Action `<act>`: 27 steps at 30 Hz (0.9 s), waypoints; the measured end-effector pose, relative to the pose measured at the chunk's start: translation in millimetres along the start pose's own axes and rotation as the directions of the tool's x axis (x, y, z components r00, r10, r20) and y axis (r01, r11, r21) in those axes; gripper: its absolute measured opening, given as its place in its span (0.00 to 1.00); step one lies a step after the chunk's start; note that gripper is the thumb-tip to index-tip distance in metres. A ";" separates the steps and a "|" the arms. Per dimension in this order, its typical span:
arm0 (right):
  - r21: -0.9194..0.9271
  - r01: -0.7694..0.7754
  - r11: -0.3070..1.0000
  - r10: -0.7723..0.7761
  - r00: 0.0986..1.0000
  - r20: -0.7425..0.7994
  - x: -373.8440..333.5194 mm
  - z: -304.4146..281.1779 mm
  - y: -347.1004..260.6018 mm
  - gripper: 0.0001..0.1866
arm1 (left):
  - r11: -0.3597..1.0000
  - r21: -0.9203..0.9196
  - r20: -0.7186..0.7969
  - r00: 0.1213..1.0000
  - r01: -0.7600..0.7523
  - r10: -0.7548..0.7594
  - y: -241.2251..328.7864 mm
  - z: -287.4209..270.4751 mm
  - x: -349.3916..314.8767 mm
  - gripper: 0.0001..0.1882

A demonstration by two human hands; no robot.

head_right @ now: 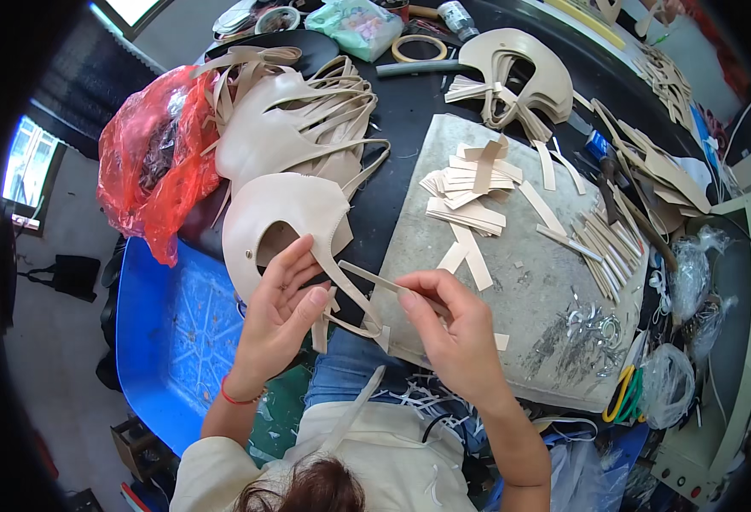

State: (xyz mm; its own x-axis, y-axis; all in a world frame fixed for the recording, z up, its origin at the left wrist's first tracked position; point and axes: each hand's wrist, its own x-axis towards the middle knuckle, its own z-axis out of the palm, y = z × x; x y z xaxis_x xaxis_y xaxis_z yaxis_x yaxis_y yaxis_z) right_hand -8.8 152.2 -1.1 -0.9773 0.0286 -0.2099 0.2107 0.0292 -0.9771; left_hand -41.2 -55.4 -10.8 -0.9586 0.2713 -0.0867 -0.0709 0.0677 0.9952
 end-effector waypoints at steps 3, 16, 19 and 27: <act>0.065 0.012 0.998 -0.011 1.000 -0.012 5.1 25.7 -1.2 0.08 | 0.963 -0.268 -0.117 0.993 -0.007 -0.025 6.5 14.6 -1.5 0.35; -0.036 0.118 0.992 -0.116 0.991 0.068 8.5 28.5 3.4 0.08 | 0.909 -0.403 -0.131 0.976 0.108 -0.174 -2.6 14.8 -15.1 0.16; 0.002 0.060 0.998 -0.060 0.994 0.092 10.6 25.3 -4.8 0.07 | 0.911 -0.389 -0.060 0.983 0.134 -0.171 0.5 19.1 -16.2 0.19; -0.263 0.144 0.954 -0.130 0.989 0.068 2.3 20.5 -1.7 0.06 | 0.896 -0.395 -0.015 0.973 0.205 -0.230 -0.5 23.4 -13.6 0.21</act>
State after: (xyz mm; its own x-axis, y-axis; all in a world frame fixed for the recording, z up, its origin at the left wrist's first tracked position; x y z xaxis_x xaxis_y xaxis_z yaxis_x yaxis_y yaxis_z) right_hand -11.8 131.7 -0.6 -0.9956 -0.0431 -0.0828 0.0665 0.2948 -0.9532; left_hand -21.7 -36.6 -11.2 -0.9207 0.2340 -0.3124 -0.3692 -0.2627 0.8915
